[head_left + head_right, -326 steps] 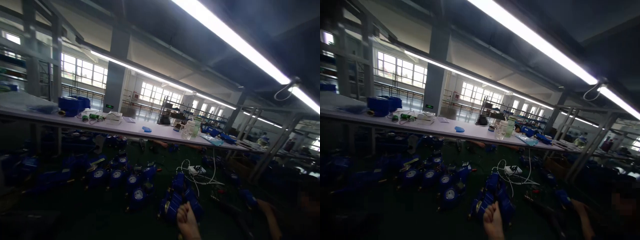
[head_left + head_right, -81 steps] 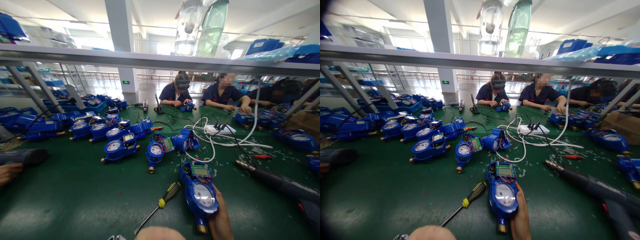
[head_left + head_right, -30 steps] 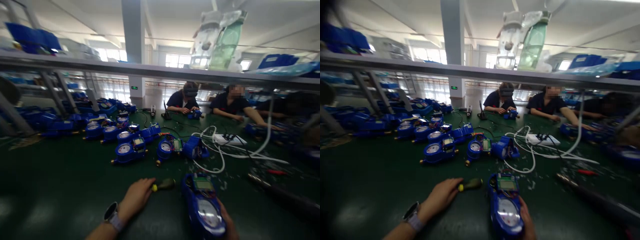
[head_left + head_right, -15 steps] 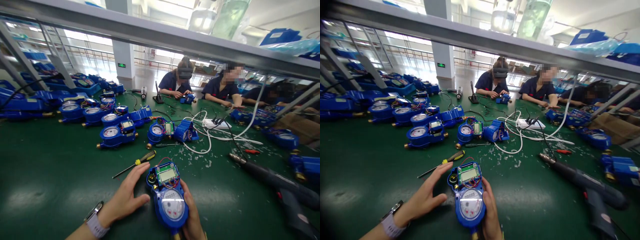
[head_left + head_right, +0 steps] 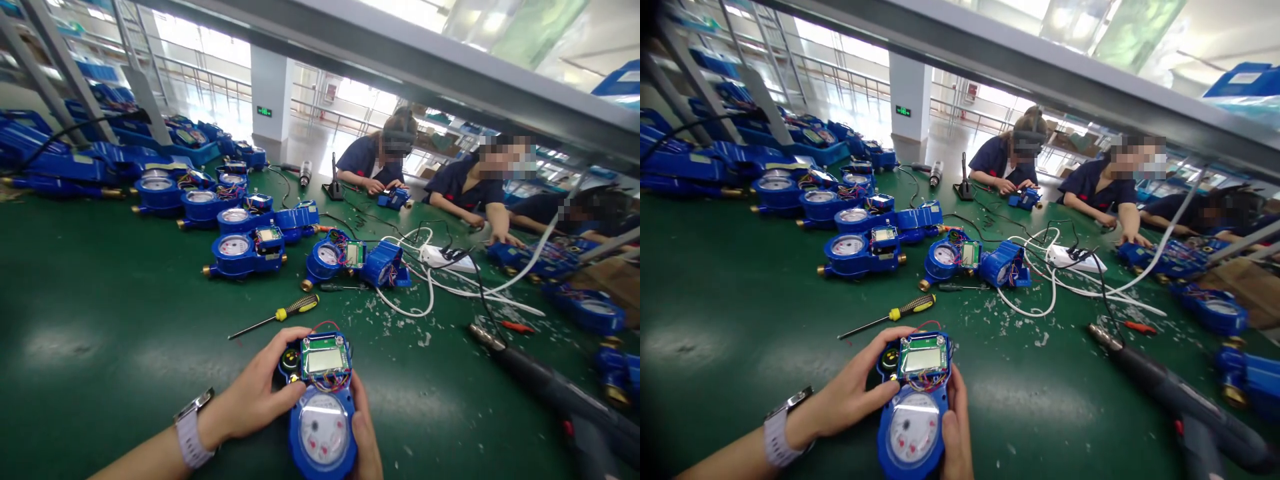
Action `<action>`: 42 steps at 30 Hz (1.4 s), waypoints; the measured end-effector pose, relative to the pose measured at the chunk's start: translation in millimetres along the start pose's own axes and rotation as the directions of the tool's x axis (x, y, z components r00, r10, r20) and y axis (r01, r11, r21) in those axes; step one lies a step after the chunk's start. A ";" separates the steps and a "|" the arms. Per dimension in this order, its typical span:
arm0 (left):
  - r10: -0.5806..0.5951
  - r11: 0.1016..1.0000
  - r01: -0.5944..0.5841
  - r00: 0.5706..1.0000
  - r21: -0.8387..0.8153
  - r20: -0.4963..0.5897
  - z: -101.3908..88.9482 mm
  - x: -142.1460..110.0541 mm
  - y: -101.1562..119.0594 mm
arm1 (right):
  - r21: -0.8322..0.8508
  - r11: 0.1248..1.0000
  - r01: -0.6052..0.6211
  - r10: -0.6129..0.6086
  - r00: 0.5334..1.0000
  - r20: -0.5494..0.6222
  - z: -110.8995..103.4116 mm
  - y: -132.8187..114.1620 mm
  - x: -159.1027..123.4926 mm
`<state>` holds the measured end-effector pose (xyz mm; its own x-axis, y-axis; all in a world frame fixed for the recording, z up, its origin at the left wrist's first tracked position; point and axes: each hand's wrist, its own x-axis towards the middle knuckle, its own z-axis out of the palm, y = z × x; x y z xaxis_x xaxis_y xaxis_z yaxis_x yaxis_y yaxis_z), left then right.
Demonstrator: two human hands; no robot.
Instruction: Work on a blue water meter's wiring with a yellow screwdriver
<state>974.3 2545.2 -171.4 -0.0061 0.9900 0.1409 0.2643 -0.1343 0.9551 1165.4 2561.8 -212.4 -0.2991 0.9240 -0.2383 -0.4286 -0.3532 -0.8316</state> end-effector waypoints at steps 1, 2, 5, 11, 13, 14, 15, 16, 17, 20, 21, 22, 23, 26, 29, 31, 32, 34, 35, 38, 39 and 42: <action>0.008 1.000 -0.008 1.000 0.000 -0.007 -0.1 -0.1 0.0 | -0.012 1.000 0.018 -0.018 1.000 -0.005 0.6 2.1 -0.4; 0.013 1.000 -0.013 1.000 0.002 -0.017 -0.2 -0.1 -0.3 | -0.020 0.999 0.035 -0.036 0.999 -0.014 1.2 4.4 -0.7; 0.030 1.000 -0.030 0.999 0.007 -0.032 -0.3 -0.5 -2.6 | 0.012 0.998 0.060 -0.059 0.997 -0.056 1.8 12.1 -1.0; 0.076 0.997 -0.076 0.996 0.013 -0.043 1.4 -3.2 -5.3 | 0.093 0.992 0.090 -0.086 0.995 -0.045 0.6 18.9 0.1; 0.081 0.997 -0.080 0.996 0.018 -0.039 2.0 -3.7 -5.3 | 0.064 0.992 0.109 -0.107 0.994 -0.038 -1.5 19.0 0.2; 0.081 0.997 -0.080 0.996 0.021 -0.038 2.3 -3.9 -5.4 | 0.043 0.993 0.109 -0.107 0.993 -0.042 -3.1 19.1 0.2; 0.080 0.997 -0.079 0.996 0.024 -0.037 2.6 -3.9 -5.6 | 0.018 0.995 0.101 -0.100 0.994 -0.047 -5.0 19.3 0.1; 0.079 0.997 -0.078 0.996 0.026 -0.037 2.9 -3.9 -5.9 | -0.009 0.996 0.089 -0.089 0.995 -0.051 -7.0 19.6 0.2; 0.078 0.997 -0.077 0.996 0.028 -0.038 3.1 -3.8 -6.2 | -0.036 0.996 0.077 -0.078 0.995 -0.054 -9.1 20.2 0.3; 0.076 0.997 -0.075 0.996 0.032 -0.036 3.6 -3.0 -7.2 | -0.073 0.995 0.070 -0.074 0.996 -0.058 -13.8 22.9 1.6; 0.076 0.997 -0.075 0.997 0.032 -0.035 3.7 -2.6 -7.3 | -0.065 0.995 0.079 -0.082 0.995 -0.058 -14.6 24.2 2.3; 0.073 0.997 -0.072 0.997 0.033 -0.031 3.8 -2.3 -7.3 | -0.055 0.995 0.088 -0.091 0.994 -0.058 -14.9 25.5 2.9; 0.070 0.997 -0.069 0.997 0.033 -0.029 3.8 -2.0 -7.2 | -0.046 0.994 0.096 -0.099 0.993 -0.060 -14.9 26.8 3.4; 0.060 0.998 -0.059 0.998 0.033 -0.023 3.9 -1.5 -6.5 | -0.013 0.994 0.108 -0.108 0.991 -0.074 -12.6 30.3 3.8; 0.060 0.998 -0.059 0.998 0.025 -0.024 4.0 -1.3 -6.1 | 0.066 0.992 0.108 -0.101 0.989 -0.105 -8.2 32.0 2.9; 0.057 0.998 -0.056 0.998 0.025 -0.023 4.2 -1.2 -6.5 | 0.111 0.988 0.110 -0.096 0.988 -0.125 -5.1 31.4 2.2; 0.055 0.998 -0.054 0.998 0.027 -0.022 4.2 -1.1 -6.9 | 0.119 0.987 0.108 -0.093 0.988 -0.127 -3.8 30.7 1.7; 0.049 0.998 -0.048 0.999 0.030 -0.015 4.1 -1.2 -7.6 | 0.127 0.987 0.103 -0.088 0.989 -0.120 -1.9 28.9 0.6; 0.047 0.998 -0.047 0.999 0.029 -0.010 3.9 -1.4 -7.8 | 0.126 0.987 0.097 -0.083 0.990 -0.113 -1.3 28.4 -0.1; 0.053 0.998 -0.053 0.999 0.022 0.000 3.3 -1.8 -8.1 | 0.110 0.989 0.098 -0.087 0.991 -0.102 -1.6 30.0 -1.8; 0.057 0.998 -0.057 0.998 0.020 0.002 3.2 -1.9 -8.0 | 0.096 0.990 0.105 -0.095 0.991 -0.098 -2.3 31.5 -1.5; 0.064 0.998 -0.064 0.998 0.012 0.006 2.8 -1.3 -7.3 | -0.045 0.974 0.220 -0.224 0.971 -0.089 -5.9 33.4 4.7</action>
<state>975.2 2545.1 -179.3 0.0161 0.9797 0.1998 0.2756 -0.1965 0.9410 1154.7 2555.2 -244.3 -0.1184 0.9889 -0.0899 -0.4449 -0.1338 -0.8855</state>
